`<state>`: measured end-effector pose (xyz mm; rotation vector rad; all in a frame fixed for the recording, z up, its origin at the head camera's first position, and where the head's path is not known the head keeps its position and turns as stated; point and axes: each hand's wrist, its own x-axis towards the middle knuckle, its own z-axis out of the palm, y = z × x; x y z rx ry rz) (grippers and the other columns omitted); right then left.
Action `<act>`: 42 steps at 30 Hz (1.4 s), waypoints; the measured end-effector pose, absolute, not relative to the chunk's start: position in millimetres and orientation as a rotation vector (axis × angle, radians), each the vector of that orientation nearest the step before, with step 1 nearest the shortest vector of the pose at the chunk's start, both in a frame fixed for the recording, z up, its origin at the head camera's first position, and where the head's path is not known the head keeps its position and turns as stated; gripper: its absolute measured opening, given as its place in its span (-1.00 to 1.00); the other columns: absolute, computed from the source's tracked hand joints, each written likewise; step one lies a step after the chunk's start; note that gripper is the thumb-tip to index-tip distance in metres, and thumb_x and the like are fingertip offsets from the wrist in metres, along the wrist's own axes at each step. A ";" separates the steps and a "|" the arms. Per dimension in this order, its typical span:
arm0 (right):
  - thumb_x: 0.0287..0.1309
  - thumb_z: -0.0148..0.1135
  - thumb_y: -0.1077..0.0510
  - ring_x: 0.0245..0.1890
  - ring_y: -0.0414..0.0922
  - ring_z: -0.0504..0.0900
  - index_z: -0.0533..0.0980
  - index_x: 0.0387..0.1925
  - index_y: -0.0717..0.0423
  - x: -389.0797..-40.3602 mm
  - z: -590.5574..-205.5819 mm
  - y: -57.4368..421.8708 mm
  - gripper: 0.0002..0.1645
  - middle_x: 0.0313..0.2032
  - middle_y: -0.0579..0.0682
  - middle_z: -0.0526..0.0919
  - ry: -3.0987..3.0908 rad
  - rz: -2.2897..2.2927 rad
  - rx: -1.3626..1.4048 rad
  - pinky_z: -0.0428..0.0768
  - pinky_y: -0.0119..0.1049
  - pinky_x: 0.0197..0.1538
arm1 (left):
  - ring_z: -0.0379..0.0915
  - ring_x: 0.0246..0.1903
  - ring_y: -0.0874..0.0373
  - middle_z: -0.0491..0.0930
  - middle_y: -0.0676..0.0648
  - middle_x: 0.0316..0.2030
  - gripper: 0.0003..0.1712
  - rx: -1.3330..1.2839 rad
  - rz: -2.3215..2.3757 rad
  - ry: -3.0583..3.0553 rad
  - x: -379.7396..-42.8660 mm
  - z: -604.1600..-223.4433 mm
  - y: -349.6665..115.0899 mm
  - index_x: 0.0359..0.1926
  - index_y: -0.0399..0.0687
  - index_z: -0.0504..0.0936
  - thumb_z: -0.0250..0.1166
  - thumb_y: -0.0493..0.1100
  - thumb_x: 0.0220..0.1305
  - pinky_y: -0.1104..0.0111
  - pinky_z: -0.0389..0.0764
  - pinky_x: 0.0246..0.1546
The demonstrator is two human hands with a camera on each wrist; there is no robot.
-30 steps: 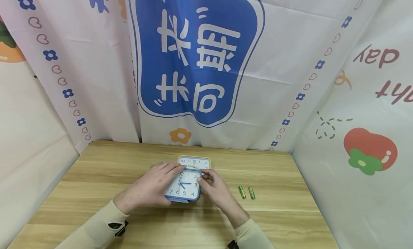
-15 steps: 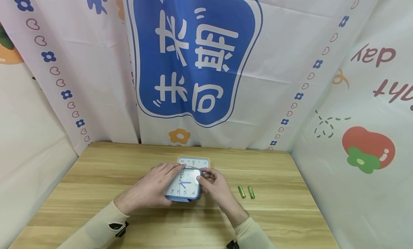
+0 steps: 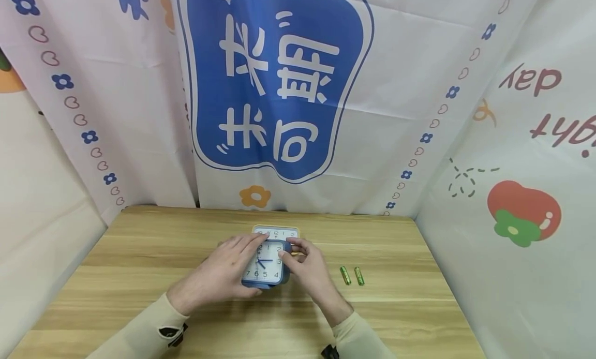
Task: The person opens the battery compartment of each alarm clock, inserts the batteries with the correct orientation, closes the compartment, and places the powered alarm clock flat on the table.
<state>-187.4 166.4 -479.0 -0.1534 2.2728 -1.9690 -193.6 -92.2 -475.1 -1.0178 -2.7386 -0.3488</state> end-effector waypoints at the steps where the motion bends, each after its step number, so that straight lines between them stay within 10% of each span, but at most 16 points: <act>1: 0.65 0.46 0.11 0.03 -0.12 0.84 0.51 0.60 0.36 -187.6 -479.1 166.0 -0.30 0.31 0.35 0.69 2.275 -1.971 -0.149 0.95 -0.33 0.08 | 0.52 0.62 -0.23 0.52 -0.23 0.67 0.55 -1.015 -0.345 -2.734 -193.3 -474.7 -90.9 0.83 -0.17 0.27 0.84 0.42 0.05 -0.18 0.60 0.71; 42: 0.80 0.26 0.10 0.37 0.10 0.80 0.43 0.65 0.40 -191.1 -473.0 168.6 -0.34 0.48 0.46 0.62 2.269 -1.947 -0.333 0.89 -0.35 0.25 | 0.42 0.66 -0.21 0.45 -0.20 0.72 0.57 -0.895 -0.903 -2.701 -199.6 -475.0 -99.8 0.84 -0.09 0.23 0.94 -0.03 -0.11 -0.18 0.65 0.66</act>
